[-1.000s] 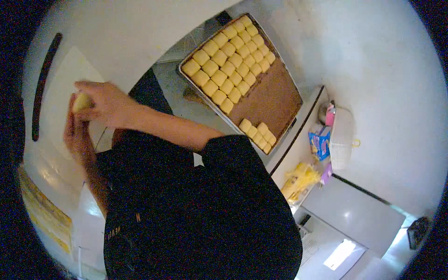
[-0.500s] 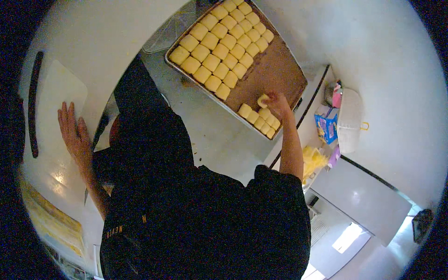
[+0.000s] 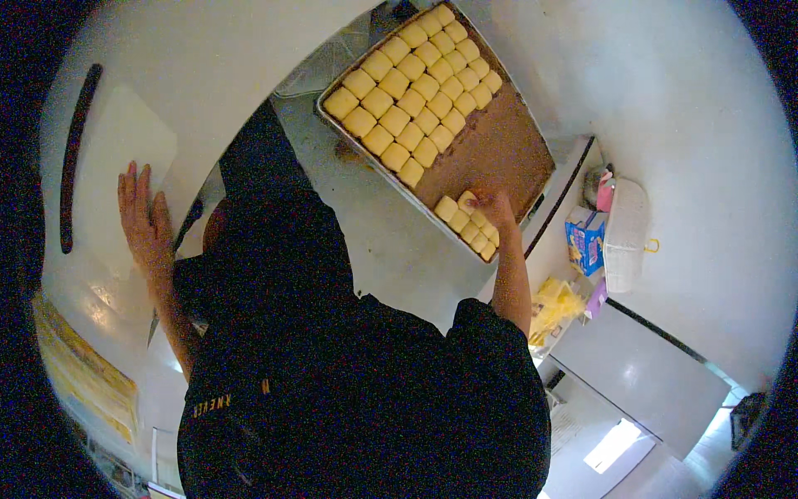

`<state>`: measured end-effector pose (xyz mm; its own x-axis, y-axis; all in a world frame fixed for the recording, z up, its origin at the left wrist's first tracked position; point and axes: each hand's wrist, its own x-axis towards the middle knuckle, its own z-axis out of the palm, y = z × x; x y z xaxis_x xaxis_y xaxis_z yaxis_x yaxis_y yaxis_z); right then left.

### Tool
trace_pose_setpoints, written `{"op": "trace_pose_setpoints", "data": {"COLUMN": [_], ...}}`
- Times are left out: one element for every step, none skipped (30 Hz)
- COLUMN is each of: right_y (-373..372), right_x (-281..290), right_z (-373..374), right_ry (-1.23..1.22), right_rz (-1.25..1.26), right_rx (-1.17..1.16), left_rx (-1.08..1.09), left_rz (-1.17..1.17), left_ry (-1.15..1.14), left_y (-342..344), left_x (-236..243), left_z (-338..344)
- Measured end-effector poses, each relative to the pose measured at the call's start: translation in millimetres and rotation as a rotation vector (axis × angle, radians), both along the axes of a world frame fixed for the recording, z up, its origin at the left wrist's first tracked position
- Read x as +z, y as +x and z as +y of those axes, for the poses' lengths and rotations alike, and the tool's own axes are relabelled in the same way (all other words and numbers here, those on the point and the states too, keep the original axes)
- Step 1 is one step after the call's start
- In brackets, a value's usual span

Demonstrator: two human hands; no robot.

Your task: Flattening dough with a rolling pin and filling it to make bread rolls.

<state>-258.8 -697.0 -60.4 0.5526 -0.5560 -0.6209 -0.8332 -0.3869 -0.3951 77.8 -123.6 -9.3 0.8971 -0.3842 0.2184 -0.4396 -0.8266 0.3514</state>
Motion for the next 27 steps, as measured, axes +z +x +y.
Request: {"op": "trace_pose_setpoints", "data": {"right_y": [-3, -2, 4, 15, 32, 54, 84, 120, 158, 198, 238, 273, 303, 329, 350, 369, 382, 392, 395, 397, 398, 400, 399, 398, 398, 397, 397], "right_x": [2, 3, 9, 15, 21, 28, 38, 44, 52, 57, 61, 63, 67, 68, 73, 75, 76, 75, 72, 65, 57, 47, 41, 34, 31, 27, 29], "right_z": [0, 2, 3, 6, 13, 24, 33, 47, 64, 87, 114, 146, 177, 211, 239, 269, 291, 310, 323, 334, 343, 350, 351, 352, 352, 351, 351], "right_ry": [-0.051, -0.059, -0.126, -0.164, 0.352, 0.741, 0.663, 0.234, -0.013, -0.091, -0.135, -0.134, -0.126, -0.264, -0.206, -0.192, -0.190, -0.201, -0.176, -0.252, -0.331, -0.406, -0.391, -0.305, -0.229, -0.126, -0.164], "right_rz": [-0.006, -0.043, -0.083, -0.095, -0.443, -0.703, -0.788, -0.689, -0.642, -0.652, -0.683, -0.696, -0.725, -0.859, -0.905, -0.929, -0.947, -0.937, -0.975, -0.985, -0.997, -0.991, -1.036, -1.048, -1.050, -1.137, -1.056], "right_rx": [0.021, 0.067, 0.227, 0.383, -0.028, -0.586, -0.480, -0.193, 0.018, 0.177, 0.259, 0.518, 0.669, 0.903, 0.958, 1.076, 1.195, 1.288, 1.358, 1.410, 1.453, 1.452, 1.504, 1.464, 1.420, 1.374, 1.360], "left_rx": [0.002, 0.001, 0.048, 0.019, 0.084, 0.114, 0.218, 0.224, 0.258, 0.301, 0.307, 0.406, 0.494, 0.571, 0.625, 0.754, 0.871, 0.958, 1.053, 1.096, 1.143, 1.182, 1.250, 1.261, 1.311, 1.263, 1.194], "left_rz": [-0.021, 0.000, 0.054, 0.061, 0.127, 0.155, 0.244, 0.202, 0.179, 0.127, 0.072, 0.003, -0.077, -0.151, -0.195, -0.328, -0.427, -0.481, -0.518, -0.512, -0.490, -0.501, -0.404, -0.319, -0.319, -0.180, -0.036], "left_ry": [-0.012, -0.019, 0.007, -0.108, -0.179, -0.283, -0.352, -0.407, -0.427, -0.470, -0.493, -0.423, -0.398, -0.388, -0.381, -0.263, -0.139, -0.087, -0.045, -0.067, -0.100, -0.086, -0.076, -0.069, -0.072, -0.006, 0.055], "left_y": [1, 0, -1, -3, -7, -12, -19, -24, -32, -40, -46, -53, -63, -76, -87, -101, -119, -135, -154, -173, -190, -201, -210, -213, -211, -204, -196], "left_x": [1, 3, 7, 11, 17, 23, 30, 38, 47, 55, 66, 80, 94, 106, 118, 129, 143, 152, 160, 167, 169, 166, 162, 154, 150, 145, 141], "left_z": [-1, -3, -3, -4, -3, 0, 6, 13, 23, 31, 47, 72, 93, 111, 122, 146, 173, 200, 227, 254, 280, 304, 325, 345, 366, 385, 400]}}
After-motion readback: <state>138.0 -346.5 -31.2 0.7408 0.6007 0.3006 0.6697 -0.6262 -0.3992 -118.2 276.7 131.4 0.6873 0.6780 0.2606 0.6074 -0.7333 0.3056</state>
